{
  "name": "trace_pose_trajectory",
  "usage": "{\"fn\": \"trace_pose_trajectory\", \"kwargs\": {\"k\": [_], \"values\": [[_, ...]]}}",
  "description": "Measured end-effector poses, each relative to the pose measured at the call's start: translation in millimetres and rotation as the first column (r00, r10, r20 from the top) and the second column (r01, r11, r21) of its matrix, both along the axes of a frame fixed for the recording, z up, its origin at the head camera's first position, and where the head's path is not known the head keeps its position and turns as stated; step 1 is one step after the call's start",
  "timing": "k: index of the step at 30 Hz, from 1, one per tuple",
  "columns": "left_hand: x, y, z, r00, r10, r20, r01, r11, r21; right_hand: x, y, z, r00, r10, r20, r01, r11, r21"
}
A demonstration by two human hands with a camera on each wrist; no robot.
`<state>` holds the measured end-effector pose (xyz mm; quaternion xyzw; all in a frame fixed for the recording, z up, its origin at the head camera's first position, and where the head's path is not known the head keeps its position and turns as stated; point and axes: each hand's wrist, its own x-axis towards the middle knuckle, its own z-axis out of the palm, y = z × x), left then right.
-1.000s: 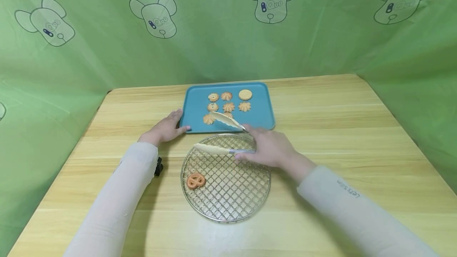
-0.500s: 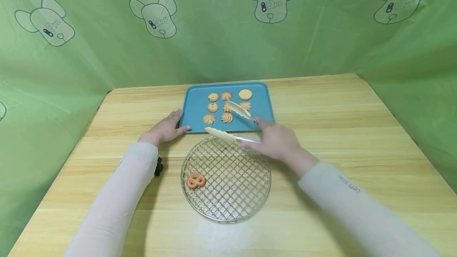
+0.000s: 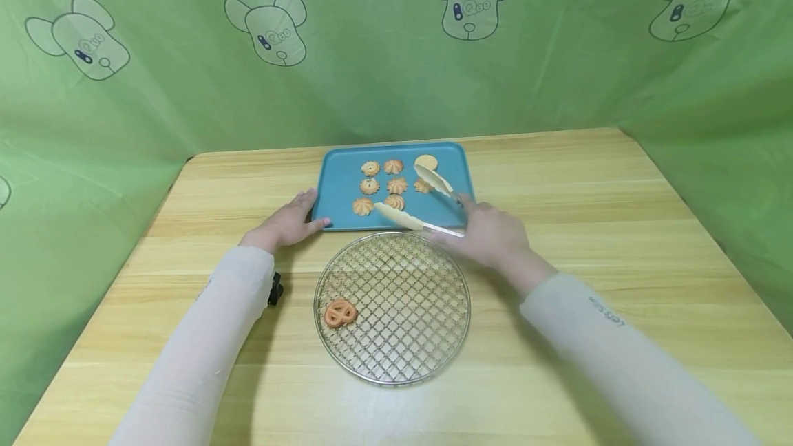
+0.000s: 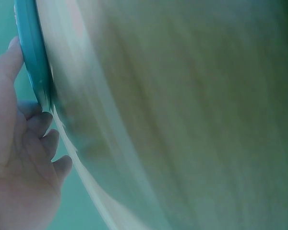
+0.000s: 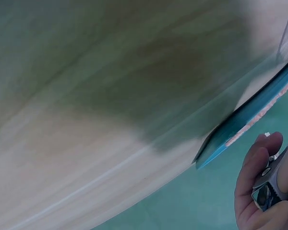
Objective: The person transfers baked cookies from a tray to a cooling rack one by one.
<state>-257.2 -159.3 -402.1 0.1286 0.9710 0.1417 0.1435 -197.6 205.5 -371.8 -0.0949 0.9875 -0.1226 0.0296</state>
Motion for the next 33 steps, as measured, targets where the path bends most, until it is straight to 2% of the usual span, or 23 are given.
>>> {"fn": "trace_pose_trajectory", "kwargs": {"k": [15,33], "values": [[1.8,0.8,1.7,1.0,0.002,0.003,-0.002,1.0,0.006,-12.0,9.3,2.3,0.993,-0.103,0.055,0.101,0.994,0.031],[1.4,0.3,0.8,1.0,0.002,0.008,-0.002,1.0,0.002,-18.4,11.1,1.4,0.987,-0.131,0.097,0.124,0.989,0.075]]}}
